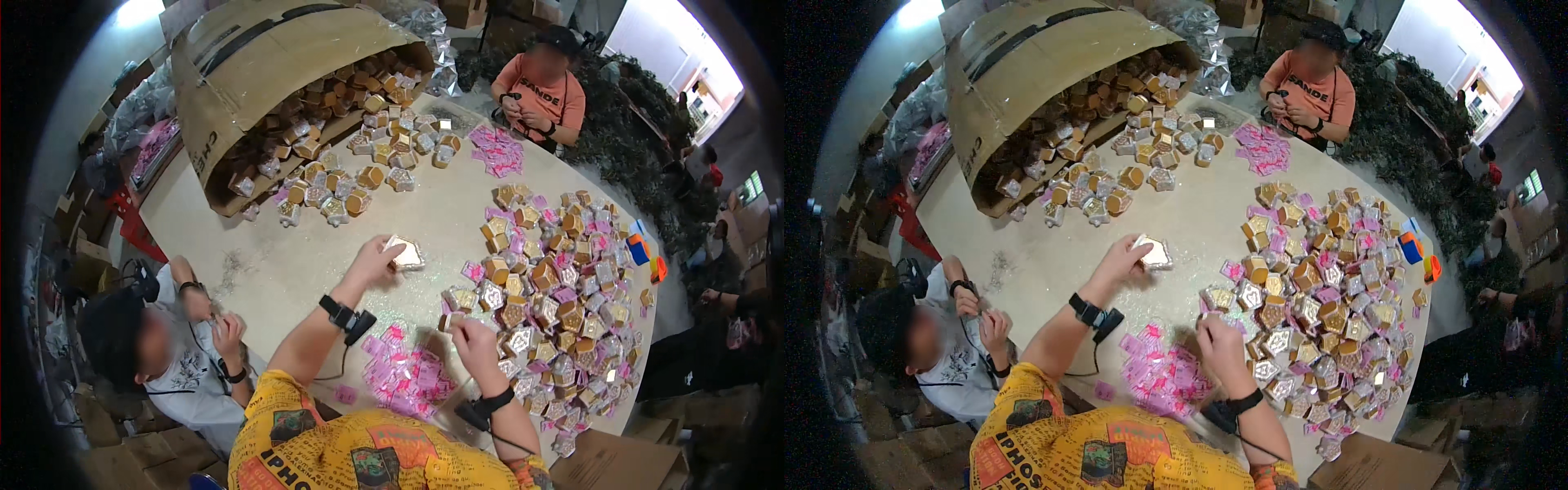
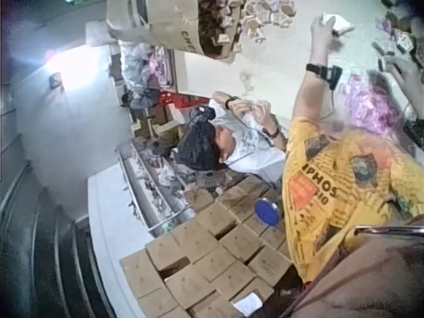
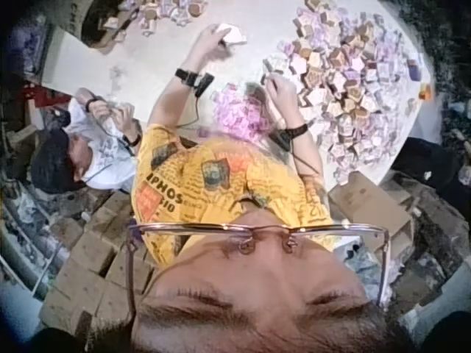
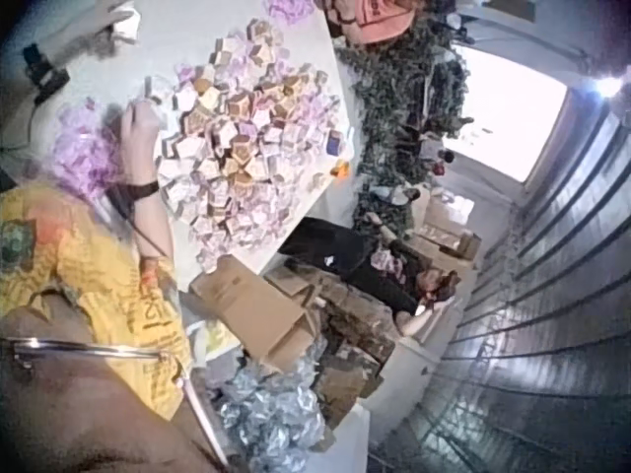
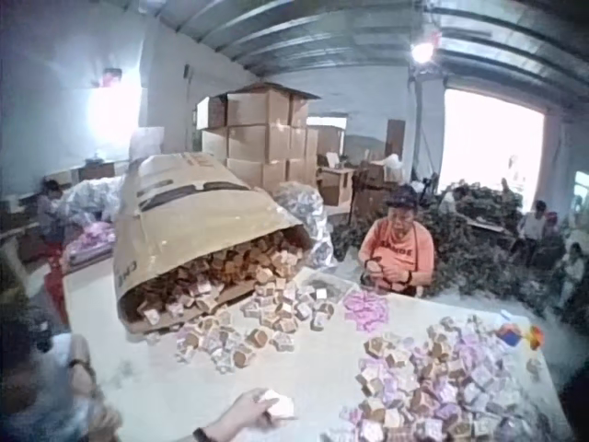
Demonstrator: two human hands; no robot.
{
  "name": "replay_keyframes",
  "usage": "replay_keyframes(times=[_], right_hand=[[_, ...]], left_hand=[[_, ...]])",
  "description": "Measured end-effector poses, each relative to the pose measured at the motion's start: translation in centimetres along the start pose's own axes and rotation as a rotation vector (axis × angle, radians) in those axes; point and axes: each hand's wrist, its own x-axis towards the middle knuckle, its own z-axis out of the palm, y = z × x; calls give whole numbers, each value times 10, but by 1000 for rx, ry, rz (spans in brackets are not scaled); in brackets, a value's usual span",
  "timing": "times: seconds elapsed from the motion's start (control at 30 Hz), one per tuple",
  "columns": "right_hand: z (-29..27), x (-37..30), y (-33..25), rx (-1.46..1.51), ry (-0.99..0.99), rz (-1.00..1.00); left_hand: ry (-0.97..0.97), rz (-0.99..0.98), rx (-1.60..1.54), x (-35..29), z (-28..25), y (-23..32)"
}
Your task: The person places small, gold-colored, house-shaped items into clear plastic bags and seals them with pink labels. The person works at a table with a large supply of items and packaging materials, placing the finished packages into a pile.
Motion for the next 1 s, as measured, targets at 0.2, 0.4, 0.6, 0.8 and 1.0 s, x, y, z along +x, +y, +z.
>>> replay_keyframes(times=[0.2,0.4,0.6,0.8,1.0], right_hand=[[-7,8,-43,-41,111,-170],[-27,-12,-64,-187,156,-275],[-37,-26,-79,-266,164,-300],[-38,-35,-83,-304,186,-335],[-39,-39,-86,-363,222,-376]], left_hand=[[-244,-207,-698,-82,38,3],[-320,-201,-725,-117,55,2],[-364,-197,-701,-135,62,12],[-479,-184,-656,-142,59,11],[-419,-195,-672,-147,62,14]])
